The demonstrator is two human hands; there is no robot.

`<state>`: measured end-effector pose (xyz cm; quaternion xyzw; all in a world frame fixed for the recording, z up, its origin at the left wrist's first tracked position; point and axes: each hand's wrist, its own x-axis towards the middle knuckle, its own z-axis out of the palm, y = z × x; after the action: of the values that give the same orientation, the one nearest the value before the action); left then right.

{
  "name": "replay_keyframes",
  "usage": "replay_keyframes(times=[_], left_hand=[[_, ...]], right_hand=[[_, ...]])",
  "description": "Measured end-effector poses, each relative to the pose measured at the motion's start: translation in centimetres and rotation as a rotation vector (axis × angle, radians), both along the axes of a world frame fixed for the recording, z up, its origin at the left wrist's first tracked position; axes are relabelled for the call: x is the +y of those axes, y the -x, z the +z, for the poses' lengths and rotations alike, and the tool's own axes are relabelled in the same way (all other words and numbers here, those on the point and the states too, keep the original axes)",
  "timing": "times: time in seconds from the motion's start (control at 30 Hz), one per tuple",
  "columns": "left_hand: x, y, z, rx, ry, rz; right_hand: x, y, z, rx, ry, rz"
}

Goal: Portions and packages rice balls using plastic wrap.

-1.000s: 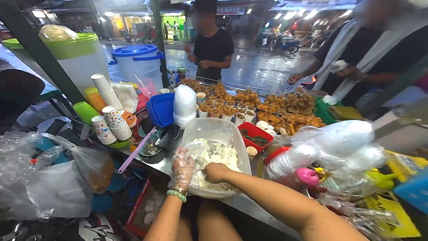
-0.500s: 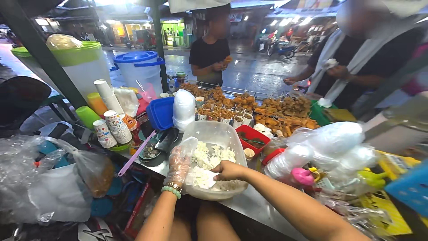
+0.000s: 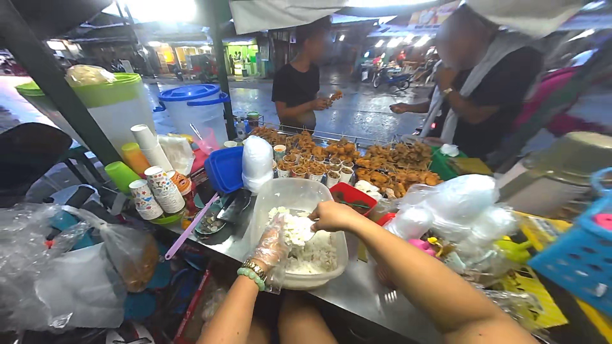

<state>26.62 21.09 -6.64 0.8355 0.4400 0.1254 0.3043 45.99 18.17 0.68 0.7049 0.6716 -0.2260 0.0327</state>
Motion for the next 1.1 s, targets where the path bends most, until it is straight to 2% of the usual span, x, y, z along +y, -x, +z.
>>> replay_keyframes(times=[0.13, 0.33, 0.47, 0.53, 0.63, 0.7, 0.77, 0.83, 1.0, 1.1], left_hand=[[-0.3, -1.1, -1.4, -0.030, -0.024, 0.024], [-2.0, -0.5, -2.7, -0.195, 0.076, 0.140], [0.4, 0.2, -6.9, -0.533, 0.171, 0.128], [0.8, 0.3, -5.6, -0.459, 0.268, 0.137], [0.8, 0.4, -4.0, -0.330, 0.151, 0.217], [0.1, 1.1, -2.0, -0.339, 0.203, 0.299], [1.0, 2.0, -2.2, -0.368, 0.222, 0.359], [1.7, 2.4, -2.9, -0.389, 0.188, 0.397], [1.2, 2.1, -3.2, -0.485, 0.080, 0.464], [1.2, 2.0, -3.5, -0.483, 0.037, 0.458]], right_hand=[[-0.6, 5.0, 2.0, -0.217, 0.003, 0.032], [-1.5, 9.7, 0.9, -0.261, 0.001, 0.153], [-1.4, 10.0, 1.8, -0.263, -0.023, 0.162], [-1.5, 10.1, 2.3, -0.272, -0.027, 0.165], [-2.3, 9.8, 4.0, -0.264, -0.053, 0.144], [-3.5, 8.7, 5.6, -0.198, -0.131, 0.079], [-4.3, 7.1, 5.9, -0.149, -0.191, -0.001], [-4.2, 5.3, 3.7, -0.116, -0.163, -0.064], [-3.0, 3.5, -5.8, -0.033, 0.050, -0.039], [-2.6, 4.2, -7.6, -0.012, 0.095, -0.003]])
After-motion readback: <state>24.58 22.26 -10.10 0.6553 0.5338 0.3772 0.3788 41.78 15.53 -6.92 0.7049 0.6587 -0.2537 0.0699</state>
